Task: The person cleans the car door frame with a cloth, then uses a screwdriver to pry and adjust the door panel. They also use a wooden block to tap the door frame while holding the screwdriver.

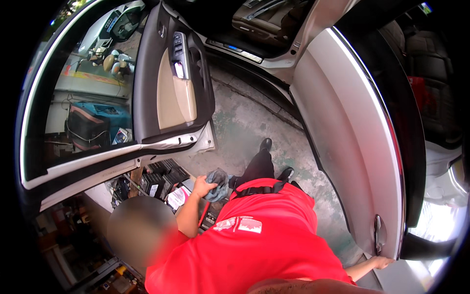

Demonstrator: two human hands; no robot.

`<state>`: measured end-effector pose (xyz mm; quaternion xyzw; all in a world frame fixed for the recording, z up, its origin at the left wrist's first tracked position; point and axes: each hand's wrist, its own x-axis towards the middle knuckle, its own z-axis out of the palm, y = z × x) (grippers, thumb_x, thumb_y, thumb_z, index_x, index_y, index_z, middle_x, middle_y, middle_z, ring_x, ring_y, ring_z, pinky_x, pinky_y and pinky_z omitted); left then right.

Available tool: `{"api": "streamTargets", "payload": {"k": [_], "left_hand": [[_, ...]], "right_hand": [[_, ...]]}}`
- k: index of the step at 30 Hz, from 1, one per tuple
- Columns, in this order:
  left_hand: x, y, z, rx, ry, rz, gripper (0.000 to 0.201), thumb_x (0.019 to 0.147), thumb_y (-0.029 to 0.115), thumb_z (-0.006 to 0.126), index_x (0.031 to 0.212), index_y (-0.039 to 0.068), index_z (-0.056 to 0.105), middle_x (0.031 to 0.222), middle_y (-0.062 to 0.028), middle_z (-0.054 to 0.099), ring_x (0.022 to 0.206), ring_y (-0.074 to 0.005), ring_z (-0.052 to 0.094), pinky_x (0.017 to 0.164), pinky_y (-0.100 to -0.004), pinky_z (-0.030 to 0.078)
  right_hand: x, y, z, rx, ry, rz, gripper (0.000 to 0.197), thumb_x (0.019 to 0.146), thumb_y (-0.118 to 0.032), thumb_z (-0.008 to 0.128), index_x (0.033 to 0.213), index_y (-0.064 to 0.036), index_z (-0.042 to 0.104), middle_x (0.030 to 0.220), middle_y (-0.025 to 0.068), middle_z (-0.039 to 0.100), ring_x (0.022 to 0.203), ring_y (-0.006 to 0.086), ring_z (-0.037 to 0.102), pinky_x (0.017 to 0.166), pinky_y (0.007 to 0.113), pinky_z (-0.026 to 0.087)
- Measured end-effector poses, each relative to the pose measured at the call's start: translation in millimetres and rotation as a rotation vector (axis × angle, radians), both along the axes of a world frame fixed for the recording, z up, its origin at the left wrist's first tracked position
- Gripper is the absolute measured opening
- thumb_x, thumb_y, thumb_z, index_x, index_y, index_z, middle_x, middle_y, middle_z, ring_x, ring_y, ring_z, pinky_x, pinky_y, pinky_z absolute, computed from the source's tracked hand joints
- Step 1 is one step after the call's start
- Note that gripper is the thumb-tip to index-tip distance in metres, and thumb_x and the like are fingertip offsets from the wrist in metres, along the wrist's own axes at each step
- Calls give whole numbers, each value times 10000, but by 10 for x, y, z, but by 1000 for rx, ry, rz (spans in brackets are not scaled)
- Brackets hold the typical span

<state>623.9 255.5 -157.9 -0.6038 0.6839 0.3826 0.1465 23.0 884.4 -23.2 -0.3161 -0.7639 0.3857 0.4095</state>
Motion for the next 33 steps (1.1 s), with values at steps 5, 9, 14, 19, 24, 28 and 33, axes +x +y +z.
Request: {"api": "streamTargets", "payload": {"k": [5,9,14,19,24,28,33], "left_hand": [[512,-19,1572,-783,-151,141,434,649,185,840,1008,17,663,1597,-223,116,1181,-406,555,930,-414,491],[373,-486,2290,-990,-249,63,438,651,187,837,1046,95,672,1570,-241,204,1181,-418,544,928,-432,490],[5,-630,2215,-962,-114,-32,443,650,165,823,1060,111,664,1081,-210,519,1005,-441,569,850,-469,486],[-69,-569,2270,-910,-42,-107,475,626,131,828,1072,108,667,1177,-280,502,1072,-474,537,914,-466,465],[-183,-421,2520,-836,114,-236,455,609,101,832,1033,59,672,1440,-347,320,1270,-496,428,1033,-436,407],[-704,-327,2572,-690,255,-295,430,637,98,801,1047,63,679,1424,-381,348,1380,-510,279,1114,-459,317],[-1370,-652,2553,-556,574,-509,357,644,121,800,990,86,718,1551,-338,141,1240,-384,547,967,-374,471]], "right_hand": [[-445,969,-533,64,16,-65,621,865,-523,675,904,96,708,902,233,707,825,312,673,748,387,556],[-414,887,-510,-9,-195,-127,613,895,-513,638,1011,87,686,1019,236,691,911,316,668,803,398,549],[-361,960,-460,-81,-137,-37,593,927,-484,605,1099,79,672,1090,233,682,954,304,669,836,411,557],[-21,433,-84,-82,-167,-130,673,892,-518,647,1062,133,648,1031,238,688,904,302,665,807,407,566],[825,456,482,-204,-14,45,728,956,-562,509,1223,112,573,1217,248,613,1069,302,612,938,394,496],[1287,459,661,-141,-56,53,730,981,-556,463,1237,122,554,1228,264,601,1079,327,602,949,389,475],[2162,458,572,-13,-124,-28,735,985,-560,449,1239,123,548,1208,278,604,1082,338,594,957,386,457]]}}
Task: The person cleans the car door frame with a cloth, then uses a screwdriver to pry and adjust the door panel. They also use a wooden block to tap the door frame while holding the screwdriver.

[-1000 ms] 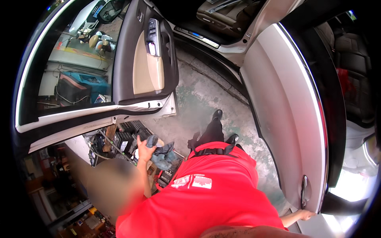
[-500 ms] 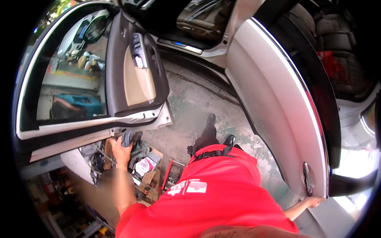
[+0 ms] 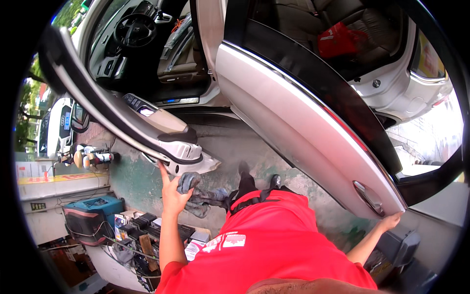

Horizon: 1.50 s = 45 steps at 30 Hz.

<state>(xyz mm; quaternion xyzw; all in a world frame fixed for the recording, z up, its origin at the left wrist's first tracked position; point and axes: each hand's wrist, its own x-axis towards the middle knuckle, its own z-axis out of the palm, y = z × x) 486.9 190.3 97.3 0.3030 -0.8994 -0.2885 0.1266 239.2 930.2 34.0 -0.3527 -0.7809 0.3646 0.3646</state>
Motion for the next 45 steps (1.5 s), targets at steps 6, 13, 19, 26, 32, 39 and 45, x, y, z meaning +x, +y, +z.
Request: {"api": "streamTargets", "payload": {"k": [6,13,19,26,32,39,45], "left_hand": [[-1484,-749,-145,-162,-5,-159,355,640,125,799,975,78,693,1552,-114,320,949,-333,670,793,-400,546],[-1941,-1148,57,-406,-107,-101,496,735,272,804,1137,50,618,1025,-139,655,982,-354,626,827,-437,503],[-2465,-1488,227,-268,-139,-185,587,896,223,599,1404,-1,409,1249,-224,515,1140,-418,541,948,-450,445],[-3663,-1633,226,-329,-108,-196,565,809,242,744,1257,-11,511,1133,-263,636,1086,-418,592,906,-454,472],[-4198,-1753,-33,-337,-46,-242,386,855,272,687,1049,-52,604,1048,-275,649,1032,-439,599,888,-478,476],[-4569,-1742,-77,-399,-55,-288,357,851,247,671,1066,-36,635,1040,-269,655,1027,-427,607,902,-481,473],[-4687,-1770,33,-358,-90,-289,370,843,277,666,1056,-24,632,1049,-262,657,1036,-416,610,905,-481,476]], "right_hand": [[-199,-311,-93,-49,40,29,702,983,-538,481,1227,117,550,1180,231,619,1053,288,590,942,362,455],[-44,-163,-145,-133,82,14,629,998,-481,497,1207,109,559,1156,186,629,1014,251,595,913,350,471],[15,-305,-63,-190,128,40,614,1008,-461,489,1203,118,549,1171,185,619,1035,243,589,927,348,472],[361,-445,-141,-158,118,-124,632,1000,-479,493,1228,108,549,1177,211,622,1040,258,606,923,356,482],[1153,-702,-162,-117,167,-211,595,1016,-436,480,1243,112,534,1217,217,599,1071,263,589,943,370,469],[1741,-1259,-54,-185,212,-276,519,1032,-337,477,1318,96,497,1317,212,547,1154,286,553,1001,383,432],[1804,-1281,-87,-117,221,-263,528,1033,-374,469,1290,85,520,1279,185,572,1127,253,554,987,359,435]]}}
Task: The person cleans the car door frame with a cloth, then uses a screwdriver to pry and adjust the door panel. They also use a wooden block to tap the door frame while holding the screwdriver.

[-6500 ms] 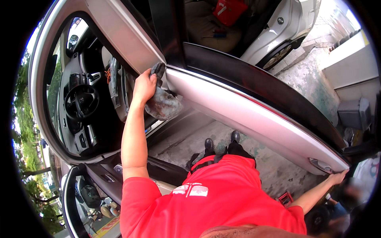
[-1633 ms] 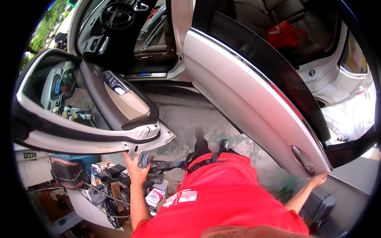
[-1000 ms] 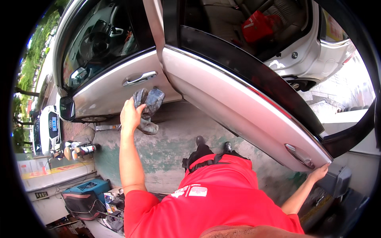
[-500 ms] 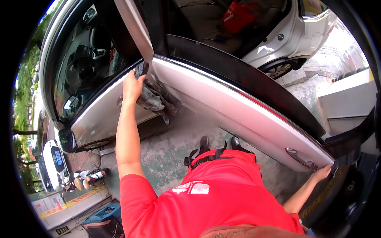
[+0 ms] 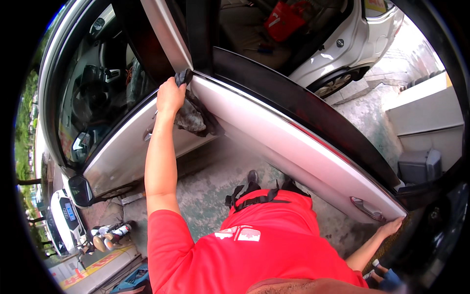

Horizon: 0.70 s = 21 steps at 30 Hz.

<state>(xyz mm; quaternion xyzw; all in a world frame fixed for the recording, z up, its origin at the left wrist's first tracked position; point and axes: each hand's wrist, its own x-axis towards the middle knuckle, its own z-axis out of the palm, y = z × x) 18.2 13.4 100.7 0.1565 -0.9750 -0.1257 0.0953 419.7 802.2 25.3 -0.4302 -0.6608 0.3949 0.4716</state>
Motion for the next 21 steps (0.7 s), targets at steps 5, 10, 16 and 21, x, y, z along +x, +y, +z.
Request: {"api": "streamTargets", "payload": {"k": [5,10,16,21], "left_hand": [[-66,-171,-136,3,46,-45,400,839,307,661,1075,-11,611,1070,-239,644,1049,-406,598,909,-479,475],[-44,-330,-305,-2,139,-104,399,831,331,669,1045,3,593,1064,-212,619,1041,-404,581,889,-478,470],[-104,-319,-325,-134,158,-122,414,839,422,673,935,30,582,997,-183,636,944,-392,618,799,-482,498],[-120,-295,-291,-189,162,-106,474,823,491,681,910,35,585,957,-172,647,901,-384,635,757,-478,512]], "right_hand": [[-49,-43,53,29,36,8,523,1033,-365,470,1281,92,524,1284,190,571,1129,254,557,996,363,432],[-128,-204,117,8,28,-12,550,1031,-382,469,1283,104,516,1282,211,572,1119,268,571,988,368,440],[-26,-17,18,-34,27,-25,569,1023,-409,476,1262,104,532,1267,218,579,1113,273,574,980,361,444],[-61,-53,-14,-11,43,-26,580,1016,-431,484,1260,92,542,1254,201,587,1105,260,567,980,355,435]]}}
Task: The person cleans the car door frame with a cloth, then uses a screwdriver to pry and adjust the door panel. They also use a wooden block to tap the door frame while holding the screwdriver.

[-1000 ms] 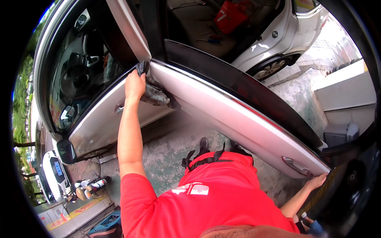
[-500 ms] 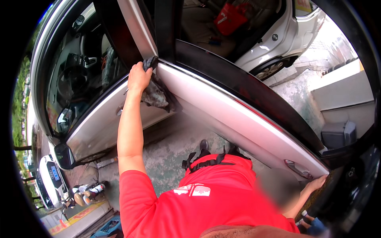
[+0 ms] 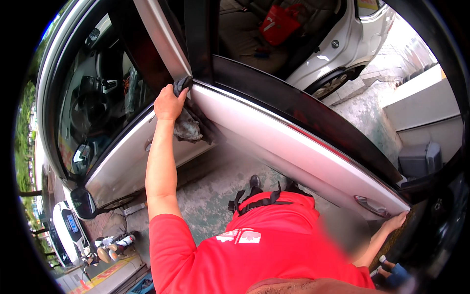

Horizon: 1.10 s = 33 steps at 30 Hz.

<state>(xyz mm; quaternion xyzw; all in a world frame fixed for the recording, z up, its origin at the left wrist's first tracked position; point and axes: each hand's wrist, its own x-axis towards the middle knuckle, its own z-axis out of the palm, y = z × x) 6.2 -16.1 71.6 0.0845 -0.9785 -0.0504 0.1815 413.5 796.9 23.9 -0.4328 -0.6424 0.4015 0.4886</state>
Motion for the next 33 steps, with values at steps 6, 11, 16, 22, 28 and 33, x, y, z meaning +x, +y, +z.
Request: {"api": "streamTargets", "payload": {"k": [6,11,16,22,28,33], "left_hand": [[169,168,-184,49,73,77,484,815,449,708,989,20,569,994,-189,630,887,-397,644,749,-474,530],[310,322,-543,134,296,51,465,799,342,747,1089,6,611,996,-187,606,874,-396,628,756,-464,524],[346,386,-556,84,337,94,467,785,342,755,1084,13,608,990,-168,604,855,-370,636,744,-433,531],[177,158,-221,94,148,100,377,805,389,707,920,37,638,939,-152,630,845,-354,657,727,-455,540],[14,-25,-152,-46,95,18,405,812,456,688,882,61,627,869,-125,644,762,-339,667,658,-441,543],[-41,-74,-201,-96,135,-33,435,807,497,689,830,72,597,820,-115,640,726,-339,663,622,-438,539]], "right_hand": [[10,64,-11,-8,-25,-34,591,1016,-433,479,1301,83,524,1283,196,577,1133,260,560,995,357,426],[-28,-35,56,10,-9,-65,563,1018,-394,489,1333,72,512,1362,202,534,1189,284,548,1030,374,422],[-246,-254,212,58,65,-17,550,1014,-370,507,1325,83,515,1366,194,532,1186,280,551,1028,377,426],[-230,-54,139,42,73,13,536,1017,-361,504,1314,86,523,1360,187,537,1175,273,557,1021,372,429],[-199,49,52,-41,117,49,569,1018,-399,488,1336,73,499,1372,161,524,1182,267,549,1020,370,430],[-287,205,24,-16,147,-133,573,1031,-421,434,1285,81,544,1294,177,586,1106,273,598,956,380,488]]}}
